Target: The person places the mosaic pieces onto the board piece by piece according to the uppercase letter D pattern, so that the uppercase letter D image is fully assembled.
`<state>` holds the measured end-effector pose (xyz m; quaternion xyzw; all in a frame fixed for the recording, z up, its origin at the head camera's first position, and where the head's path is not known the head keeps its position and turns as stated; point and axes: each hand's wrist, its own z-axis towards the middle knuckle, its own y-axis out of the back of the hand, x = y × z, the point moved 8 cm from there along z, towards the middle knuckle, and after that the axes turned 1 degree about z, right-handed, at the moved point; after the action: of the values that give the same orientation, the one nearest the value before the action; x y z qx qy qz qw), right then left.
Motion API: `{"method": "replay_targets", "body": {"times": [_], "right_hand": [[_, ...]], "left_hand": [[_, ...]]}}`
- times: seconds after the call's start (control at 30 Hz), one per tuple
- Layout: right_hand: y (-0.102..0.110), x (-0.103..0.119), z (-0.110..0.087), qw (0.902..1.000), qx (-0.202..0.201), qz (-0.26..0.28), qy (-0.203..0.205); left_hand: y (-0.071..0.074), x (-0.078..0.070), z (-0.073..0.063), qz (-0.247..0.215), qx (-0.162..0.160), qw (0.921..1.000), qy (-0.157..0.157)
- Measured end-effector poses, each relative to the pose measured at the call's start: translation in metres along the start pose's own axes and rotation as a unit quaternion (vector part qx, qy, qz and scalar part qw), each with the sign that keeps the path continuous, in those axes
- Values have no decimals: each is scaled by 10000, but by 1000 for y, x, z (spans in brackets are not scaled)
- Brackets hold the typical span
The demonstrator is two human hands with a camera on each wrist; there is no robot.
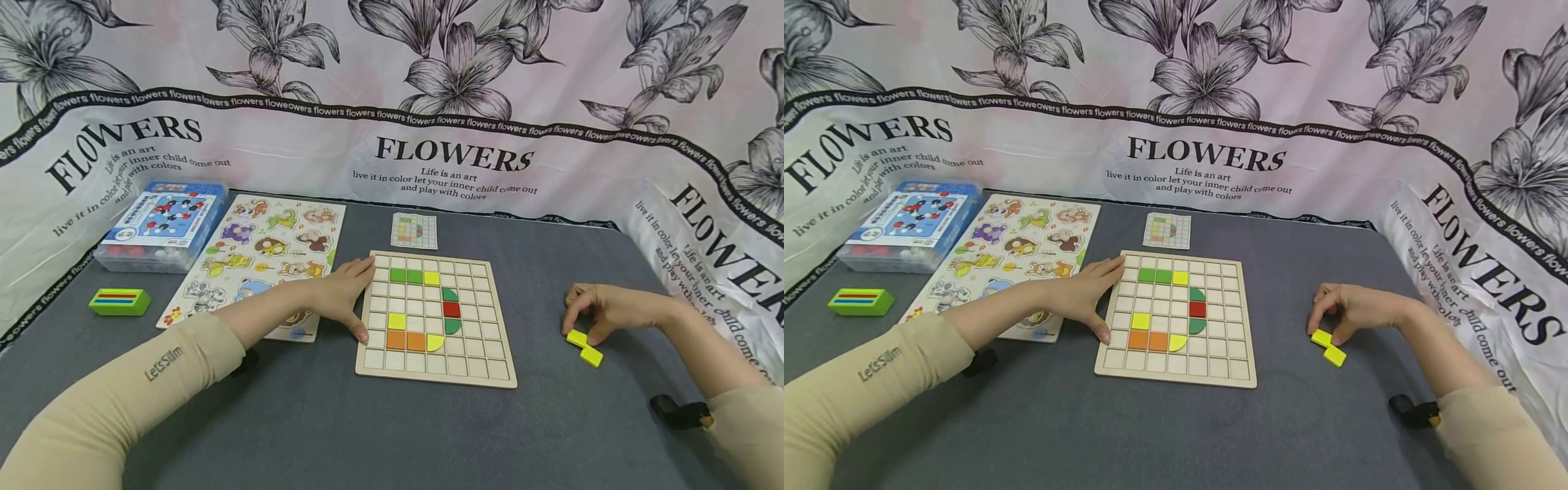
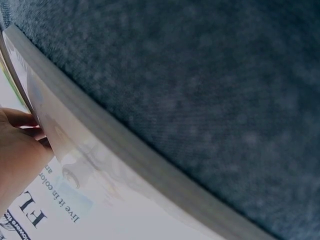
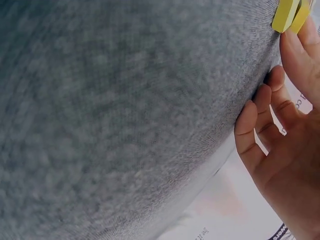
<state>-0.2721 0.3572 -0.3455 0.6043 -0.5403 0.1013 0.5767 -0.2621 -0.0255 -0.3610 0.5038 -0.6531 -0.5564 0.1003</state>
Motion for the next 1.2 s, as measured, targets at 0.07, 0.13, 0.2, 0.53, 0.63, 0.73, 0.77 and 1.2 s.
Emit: {"method": "replay_targets", "body": {"times": [0.07,0.13,0.2,0.53,0.63,0.73,0.77,1.2], "right_hand": [[3,-3,0,9993,-184,-230,-244],[6,-5,1,9976,-325,-411,-459],[8,-5,2,9958,-421,-443,-676],[20,31,39,9942,-744,48,-776],[21,48,58,9938,-773,60,-797],[19,65,80,9944,-741,48,-750],[18,71,87,9944,-750,20,-750],[-2,124,172,9957,-890,-111,-240]], "left_hand": [[0,1,0,18,-1,10000,-3],[0,1,0,17,-7,10000,-6],[0,2,0,17,-5,10000,-7],[-2,4,3,-10,-18,10000,47],[-2,4,3,-17,-13,10000,50],[-1,3,2,-6,-10,10000,43],[-1,3,2,-13,-9,10000,49],[-1,1,1,23,-12,10000,21]]}}
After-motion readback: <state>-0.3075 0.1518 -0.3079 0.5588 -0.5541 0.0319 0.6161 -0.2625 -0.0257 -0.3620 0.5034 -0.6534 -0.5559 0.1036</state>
